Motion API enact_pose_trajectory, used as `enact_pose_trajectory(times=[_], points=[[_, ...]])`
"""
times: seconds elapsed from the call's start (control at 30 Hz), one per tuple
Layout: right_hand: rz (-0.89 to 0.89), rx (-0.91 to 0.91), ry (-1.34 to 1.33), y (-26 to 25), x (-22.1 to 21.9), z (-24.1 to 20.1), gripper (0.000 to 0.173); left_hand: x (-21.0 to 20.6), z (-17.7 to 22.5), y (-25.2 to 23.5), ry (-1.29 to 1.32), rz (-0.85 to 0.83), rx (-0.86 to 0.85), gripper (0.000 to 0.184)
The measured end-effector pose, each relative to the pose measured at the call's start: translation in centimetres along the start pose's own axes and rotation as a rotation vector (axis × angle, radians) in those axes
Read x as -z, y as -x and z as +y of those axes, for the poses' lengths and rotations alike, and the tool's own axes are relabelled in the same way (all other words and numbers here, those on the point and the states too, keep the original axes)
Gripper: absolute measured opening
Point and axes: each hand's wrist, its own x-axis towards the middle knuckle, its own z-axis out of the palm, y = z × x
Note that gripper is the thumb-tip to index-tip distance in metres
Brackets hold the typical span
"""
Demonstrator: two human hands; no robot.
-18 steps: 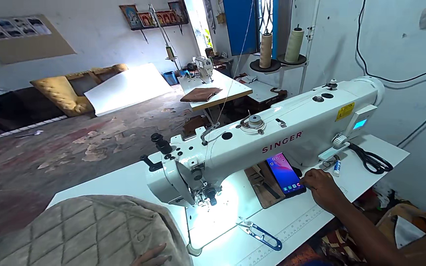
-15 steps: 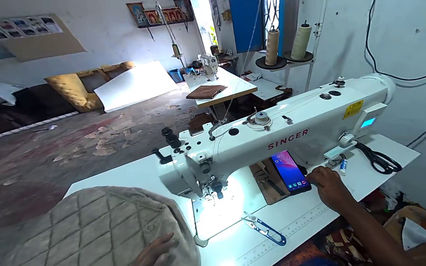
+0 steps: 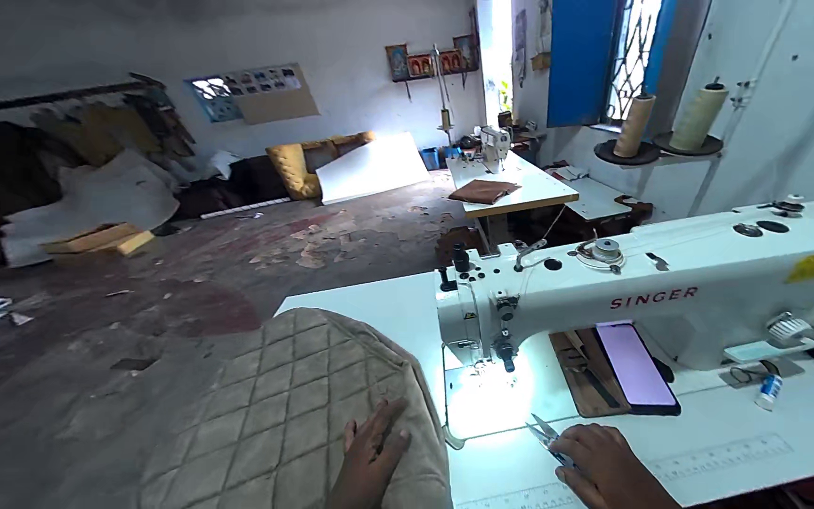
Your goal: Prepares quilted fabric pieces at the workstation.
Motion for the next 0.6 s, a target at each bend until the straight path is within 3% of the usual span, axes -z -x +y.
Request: enact_pose_trajectory(times=[0.27,0.47,0.6], points=[[0.102,-0.156,0.060,-1.5,1.0,1.5,0.038,-0.2,-0.3,0.1,-0.031,-0.011,-0.038,0.047],[-0.082,-0.144,-0.047,-1.2,0.2,-0.5,0.041,0.2,-0.8,0.1,-0.022,-0.051,-0.063,0.048],[-0.069,-0.128,-0.013,-1.1,-0.2,-0.3,0.029,0.7,-0.9,0.0,-0.037,-0.085,-0.079,0.048]])
